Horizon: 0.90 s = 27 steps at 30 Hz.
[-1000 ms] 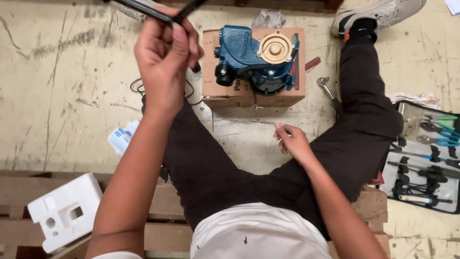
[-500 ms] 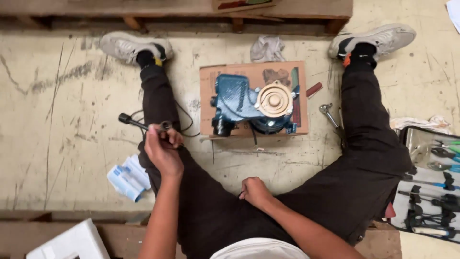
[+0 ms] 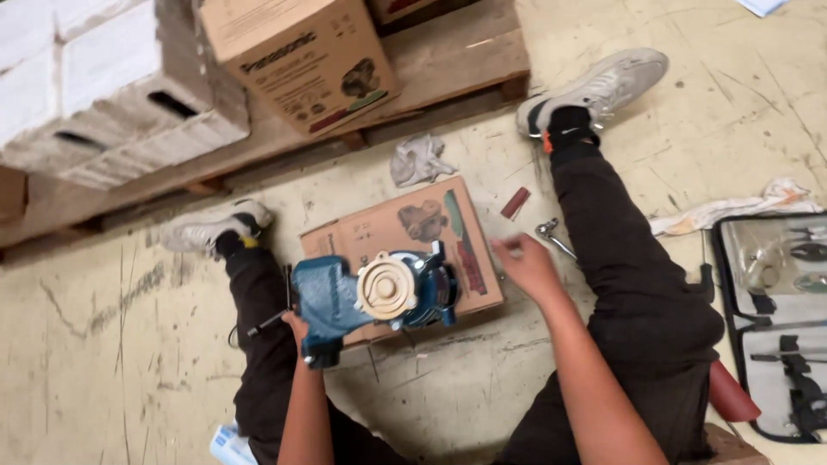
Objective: Disassembling a water pump housing using various hand tools like wrenches and screwdrivers to remove bolts and internal components.
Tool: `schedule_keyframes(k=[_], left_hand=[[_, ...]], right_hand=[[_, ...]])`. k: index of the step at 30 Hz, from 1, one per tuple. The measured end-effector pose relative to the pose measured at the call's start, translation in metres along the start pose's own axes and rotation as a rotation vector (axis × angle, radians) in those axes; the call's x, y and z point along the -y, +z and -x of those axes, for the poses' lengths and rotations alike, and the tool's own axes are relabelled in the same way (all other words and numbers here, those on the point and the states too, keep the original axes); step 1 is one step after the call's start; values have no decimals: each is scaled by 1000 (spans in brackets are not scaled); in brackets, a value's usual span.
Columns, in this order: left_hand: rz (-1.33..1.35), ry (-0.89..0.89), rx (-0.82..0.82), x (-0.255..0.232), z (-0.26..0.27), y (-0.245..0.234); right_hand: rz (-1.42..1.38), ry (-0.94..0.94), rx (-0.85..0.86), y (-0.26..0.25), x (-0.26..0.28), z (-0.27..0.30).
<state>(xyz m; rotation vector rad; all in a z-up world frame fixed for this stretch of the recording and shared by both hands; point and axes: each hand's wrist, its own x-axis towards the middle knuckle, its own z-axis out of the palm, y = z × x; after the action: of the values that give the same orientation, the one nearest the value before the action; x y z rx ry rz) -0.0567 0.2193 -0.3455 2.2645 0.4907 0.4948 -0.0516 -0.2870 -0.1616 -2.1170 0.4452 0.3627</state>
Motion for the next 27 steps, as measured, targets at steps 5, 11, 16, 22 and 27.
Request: schedule_keyframes(k=[5, 11, 16, 22, 27], left_hand=[[154, -122, 137, 23, 8, 10], [350, -436, 203, 67, 16, -13], [603, -731, 230, 89, 11, -7], [-3, -787, 249, -41, 28, -18], [165, -545, 188, -212, 34, -96]], right_hand=[[-430, -72, 100, 11, 56, -13], [-787, 89, 228, 18, 66, 5], [-830, 92, 163, 11, 70, 36], [-570, 30, 65, 23, 62, 35], [-351, -120, -149, 28, 16, 13]])
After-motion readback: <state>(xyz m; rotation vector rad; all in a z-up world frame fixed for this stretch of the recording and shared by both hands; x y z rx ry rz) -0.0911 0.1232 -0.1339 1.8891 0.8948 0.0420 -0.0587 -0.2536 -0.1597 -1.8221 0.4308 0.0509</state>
